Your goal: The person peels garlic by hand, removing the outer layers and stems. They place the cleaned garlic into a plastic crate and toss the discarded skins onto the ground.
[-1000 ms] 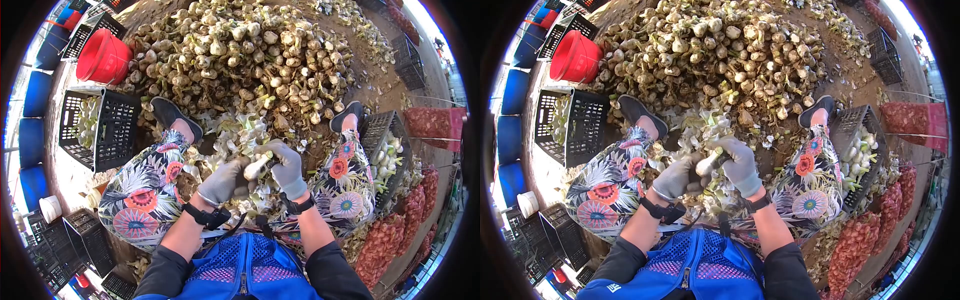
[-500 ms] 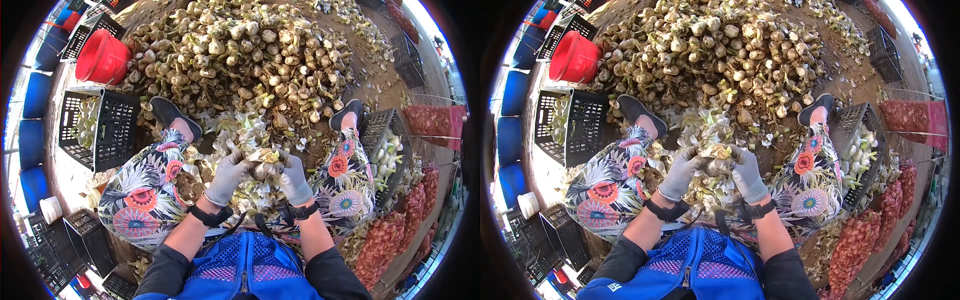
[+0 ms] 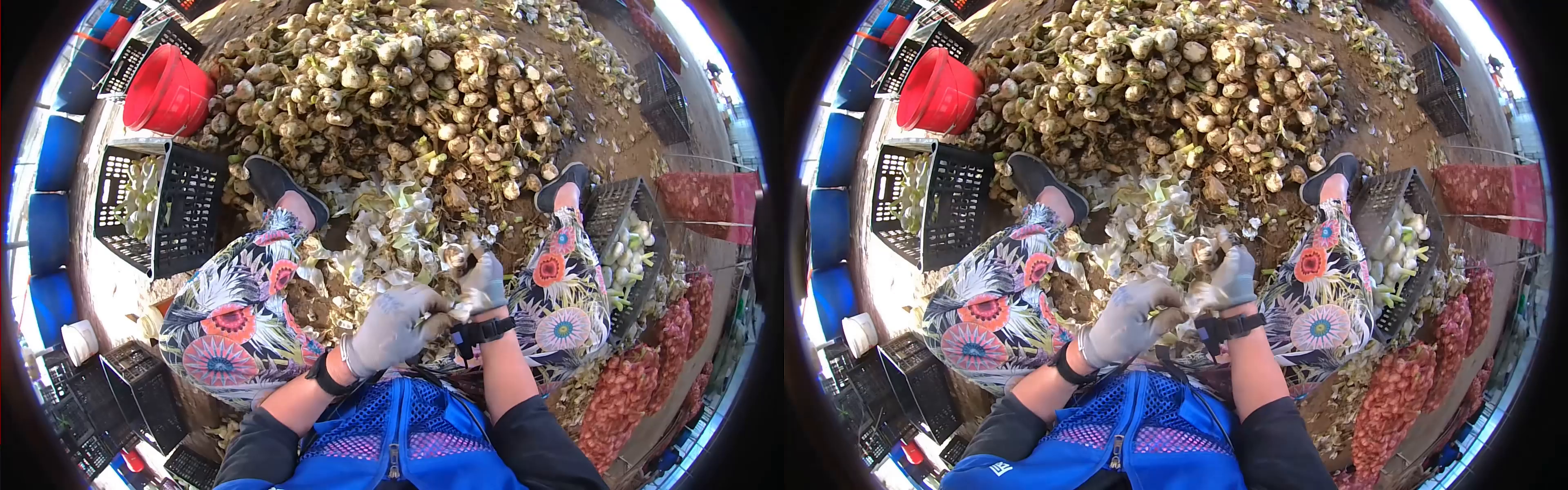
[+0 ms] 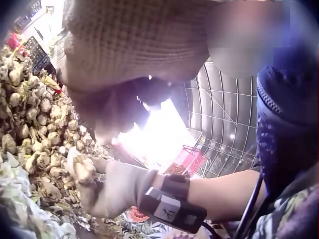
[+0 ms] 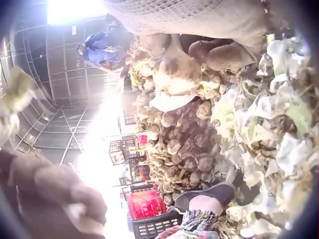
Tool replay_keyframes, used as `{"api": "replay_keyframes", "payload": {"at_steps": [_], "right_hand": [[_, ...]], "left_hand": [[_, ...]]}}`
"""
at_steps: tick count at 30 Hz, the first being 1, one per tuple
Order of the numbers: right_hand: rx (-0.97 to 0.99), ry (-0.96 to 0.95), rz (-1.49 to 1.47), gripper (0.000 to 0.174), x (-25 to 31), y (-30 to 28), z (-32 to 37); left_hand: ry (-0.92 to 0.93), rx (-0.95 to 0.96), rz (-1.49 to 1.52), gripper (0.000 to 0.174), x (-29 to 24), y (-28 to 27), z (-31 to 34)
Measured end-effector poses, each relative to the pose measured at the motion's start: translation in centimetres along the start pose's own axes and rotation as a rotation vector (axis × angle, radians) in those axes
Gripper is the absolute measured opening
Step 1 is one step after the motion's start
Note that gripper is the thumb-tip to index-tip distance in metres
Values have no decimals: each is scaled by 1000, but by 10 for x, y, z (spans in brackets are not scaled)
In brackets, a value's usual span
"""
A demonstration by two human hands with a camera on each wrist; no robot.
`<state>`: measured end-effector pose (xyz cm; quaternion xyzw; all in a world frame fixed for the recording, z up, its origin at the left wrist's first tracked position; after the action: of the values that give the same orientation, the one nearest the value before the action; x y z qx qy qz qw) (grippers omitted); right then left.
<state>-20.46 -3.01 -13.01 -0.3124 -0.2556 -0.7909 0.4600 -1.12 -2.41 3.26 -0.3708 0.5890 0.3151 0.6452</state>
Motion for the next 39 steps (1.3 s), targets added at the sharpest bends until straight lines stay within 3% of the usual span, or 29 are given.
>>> {"api": "replay_keyframes", "payload": {"at_steps": [1,3,5,7,8,11,13,14,15,16,17,19,21,23,24,25,27,28,31,32,33,34,35,36,37,38,39], "right_hand": [[26,-110,99,18,6,-2,6],[39,-177,16,27,0,-8,5],[144,-35,-172,31,25,20,36],[259,-6,-118,37,27,26,46],[323,-33,-104,37,31,35,53],[414,-91,-89,38,43,42,63],[418,23,-204,34,42,44,60],[212,-43,-64,36,40,33,48],[88,-60,-122,38,33,27,36],[82,-50,-93,38,24,15,25],[79,-36,-63,39,18,-1,14],[76,-1,-140,37,13,-5,9],[18,36,-234,36,19,-1,15],[18,54,-247,36,19,2,18],[36,37,-203,38,19,5,19],[56,18,-159,39,21,12,21],[56,-24,-84,39,25,25,29],[55,-55,63,38,23,33,31],[175,-113,313,34,19,59,28],[246,-115,340,36,25,64,23],[315,-115,366,37,33,69,15],[273,-205,474,35,59,84,14],[268,-82,541,31,70,85,1],[177,-269,720,34,84,86,-20],[86,-457,896,40,91,89,-44],[-10,-618,1100,46,89,85,-79],[-109,-780,1296,52,88,87,-105]], "left_hand": [[-2,-6,1,16,5,-3,1],[-296,-44,32,24,36,-8,1],[-279,-137,-8,29,48,-10,-7],[-264,-325,285,30,57,-14,-13],[-292,-254,187,27,59,-16,-14],[-257,-298,256,21,54,-22,-14],[-204,-301,233,16,41,-20,-12],[-158,-256,218,16,30,-16,-11],[-114,-212,202,17,24,-13,-9],[39,-162,135,14,18,-10,-7],[36,-166,133,14,20,-13,-5],[-241,126,77,13,37,-4,1],[-139,97,-86,16,47,-7,-2],[-155,-137,-258,18,64,-16,-5],[-35,-202,-330,31,67,-20,-7],[-36,-204,-333,31,61,-22,-11],[-227,-233,-125,39,58,-26,-17],[-267,-209,-105,53,62,-21,-18],[-317,-277,122,53,57,-29,-24],[-445,-369,107,50,43,-52,-26],[-415,-544,368,45,48,-76,-22],[-220,-616,705,41,49,-109,-14],[37,-747,812,42,21,-142,-10],[232,-851,746,49,17,-179,8],[425,-826,1255,51,22,-220,13],[532,-858,1219,50,11,-237,17],[460,-1116,1208,51,6,-237,19]]}}
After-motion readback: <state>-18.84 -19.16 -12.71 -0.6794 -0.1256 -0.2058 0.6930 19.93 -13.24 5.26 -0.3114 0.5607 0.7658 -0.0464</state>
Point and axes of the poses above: each hand's wrist, its own z-axis away from the middle knuckle, its own y-axis out of the palm, x = y × z, the point moved 5 cm from there along -z, towards the middle knuckle, and after that the axes turned 13 degrees about z, right-handed, at the moved point
